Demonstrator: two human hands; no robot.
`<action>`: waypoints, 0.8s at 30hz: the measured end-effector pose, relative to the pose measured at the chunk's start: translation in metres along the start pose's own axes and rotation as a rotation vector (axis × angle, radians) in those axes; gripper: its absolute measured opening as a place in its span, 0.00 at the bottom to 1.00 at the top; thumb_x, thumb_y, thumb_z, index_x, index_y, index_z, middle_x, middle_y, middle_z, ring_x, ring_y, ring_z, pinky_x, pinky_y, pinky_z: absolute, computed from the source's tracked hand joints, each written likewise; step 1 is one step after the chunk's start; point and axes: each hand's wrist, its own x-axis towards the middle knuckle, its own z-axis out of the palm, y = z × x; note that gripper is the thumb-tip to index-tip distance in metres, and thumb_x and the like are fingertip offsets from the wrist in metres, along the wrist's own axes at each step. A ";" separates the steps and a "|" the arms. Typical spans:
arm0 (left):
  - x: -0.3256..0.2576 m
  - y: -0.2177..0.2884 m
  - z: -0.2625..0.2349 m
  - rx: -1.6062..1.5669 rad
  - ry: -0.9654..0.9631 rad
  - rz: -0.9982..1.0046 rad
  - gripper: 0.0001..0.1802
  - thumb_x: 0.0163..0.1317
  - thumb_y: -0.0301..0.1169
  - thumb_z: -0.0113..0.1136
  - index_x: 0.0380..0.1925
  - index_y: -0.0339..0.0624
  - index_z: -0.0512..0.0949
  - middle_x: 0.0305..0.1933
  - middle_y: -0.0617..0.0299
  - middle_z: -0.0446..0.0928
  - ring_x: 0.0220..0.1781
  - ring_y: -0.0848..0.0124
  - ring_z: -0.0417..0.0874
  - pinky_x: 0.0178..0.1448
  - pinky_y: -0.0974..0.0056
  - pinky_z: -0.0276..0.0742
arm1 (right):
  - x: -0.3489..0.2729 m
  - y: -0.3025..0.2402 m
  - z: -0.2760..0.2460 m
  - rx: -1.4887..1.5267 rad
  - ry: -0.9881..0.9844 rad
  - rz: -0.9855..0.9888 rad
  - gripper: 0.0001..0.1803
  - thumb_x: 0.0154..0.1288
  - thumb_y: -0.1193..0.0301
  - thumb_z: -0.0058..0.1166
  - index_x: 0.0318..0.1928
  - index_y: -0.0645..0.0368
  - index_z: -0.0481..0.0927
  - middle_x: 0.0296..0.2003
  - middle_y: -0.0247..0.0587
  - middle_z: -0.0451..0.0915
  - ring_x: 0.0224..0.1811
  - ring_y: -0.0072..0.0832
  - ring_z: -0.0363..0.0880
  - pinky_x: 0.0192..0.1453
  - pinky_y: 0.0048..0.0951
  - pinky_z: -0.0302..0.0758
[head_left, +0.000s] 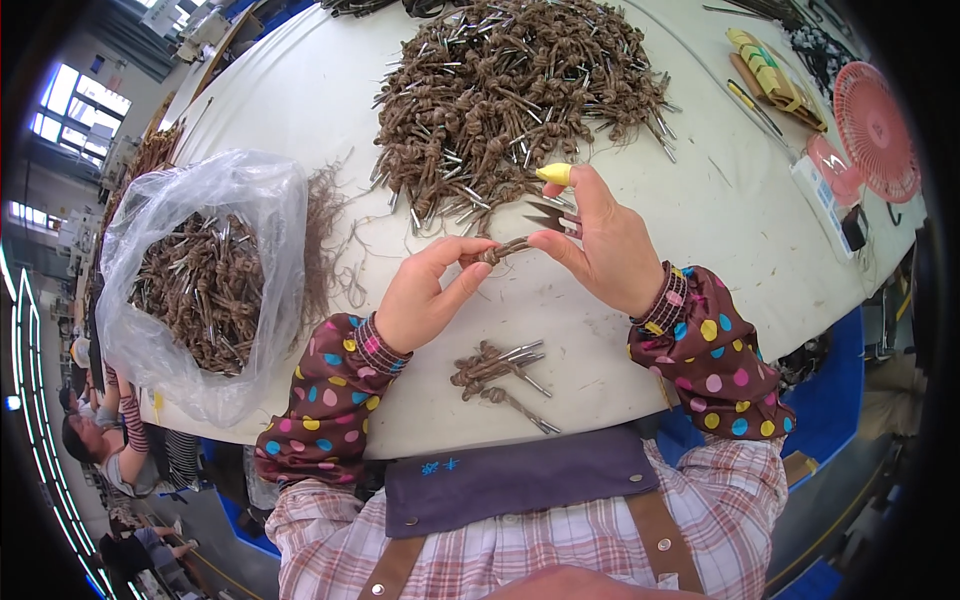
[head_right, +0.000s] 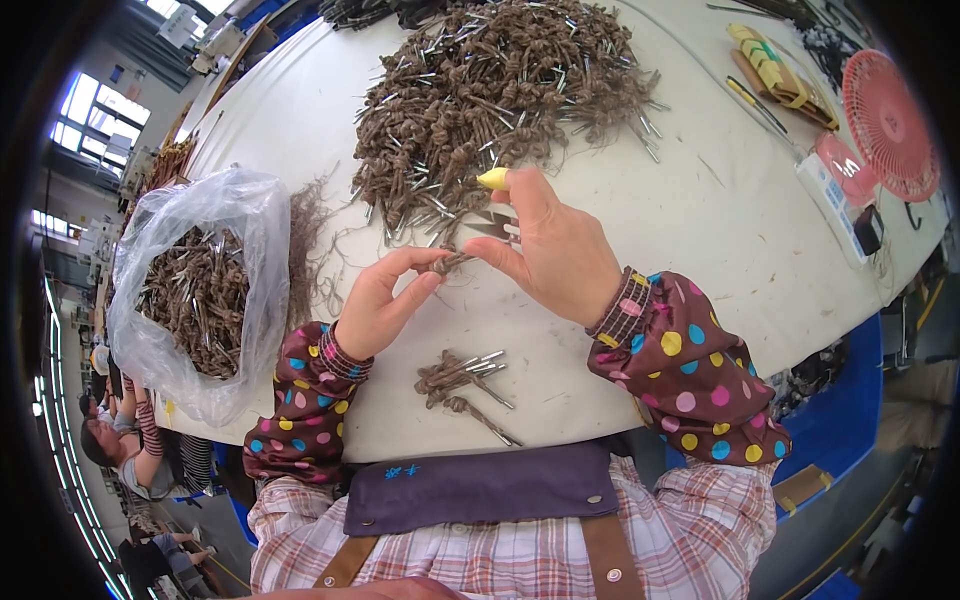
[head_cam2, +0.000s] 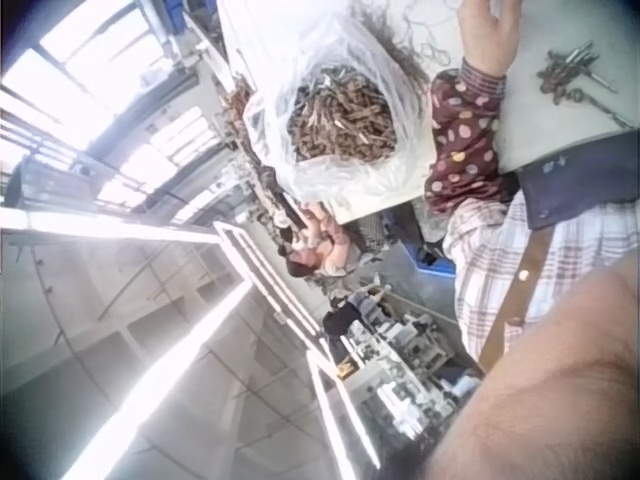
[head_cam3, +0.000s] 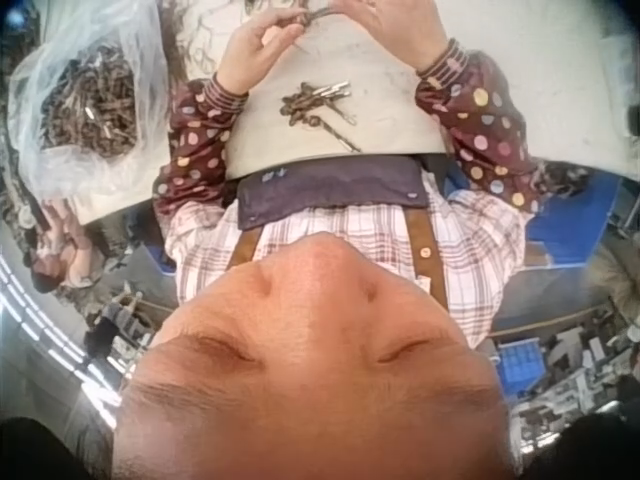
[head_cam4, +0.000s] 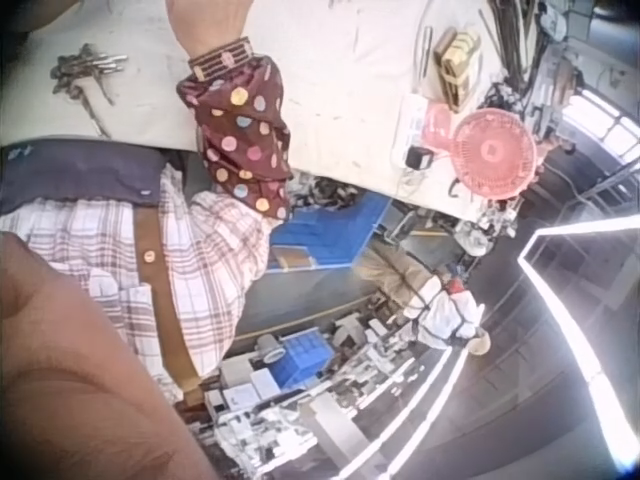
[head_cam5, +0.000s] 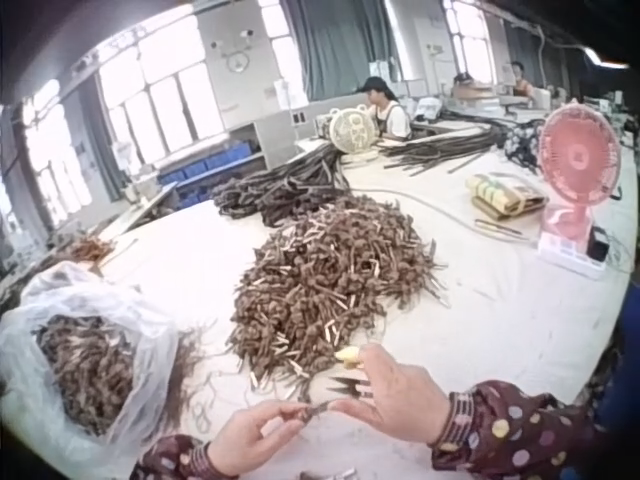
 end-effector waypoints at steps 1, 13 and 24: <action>0.001 -0.001 0.001 -0.005 -0.001 -0.001 0.14 0.62 0.27 0.56 0.47 0.36 0.77 0.36 0.59 0.77 0.39 0.72 0.77 0.46 0.68 0.71 | -0.001 -0.002 0.000 -0.003 -0.003 0.003 0.26 0.62 0.59 0.58 0.52 0.62 0.65 0.42 0.40 0.74 0.26 0.31 0.77 0.30 0.25 0.74; 0.002 0.004 0.004 0.215 0.057 0.131 0.12 0.59 0.25 0.55 0.43 0.38 0.77 0.32 0.58 0.75 0.36 0.63 0.74 0.41 0.64 0.70 | -0.004 -0.003 0.005 -0.261 -0.112 -0.211 0.17 0.55 0.63 0.62 0.37 0.58 0.71 0.36 0.37 0.73 0.28 0.33 0.77 0.28 0.30 0.72; 0.002 0.006 0.002 0.240 0.025 0.159 0.12 0.58 0.22 0.54 0.43 0.34 0.76 0.34 0.55 0.74 0.37 0.64 0.75 0.45 0.65 0.71 | -0.004 -0.004 0.006 -0.316 -0.103 -0.266 0.17 0.53 0.63 0.63 0.36 0.57 0.71 0.35 0.36 0.73 0.26 0.31 0.76 0.27 0.29 0.72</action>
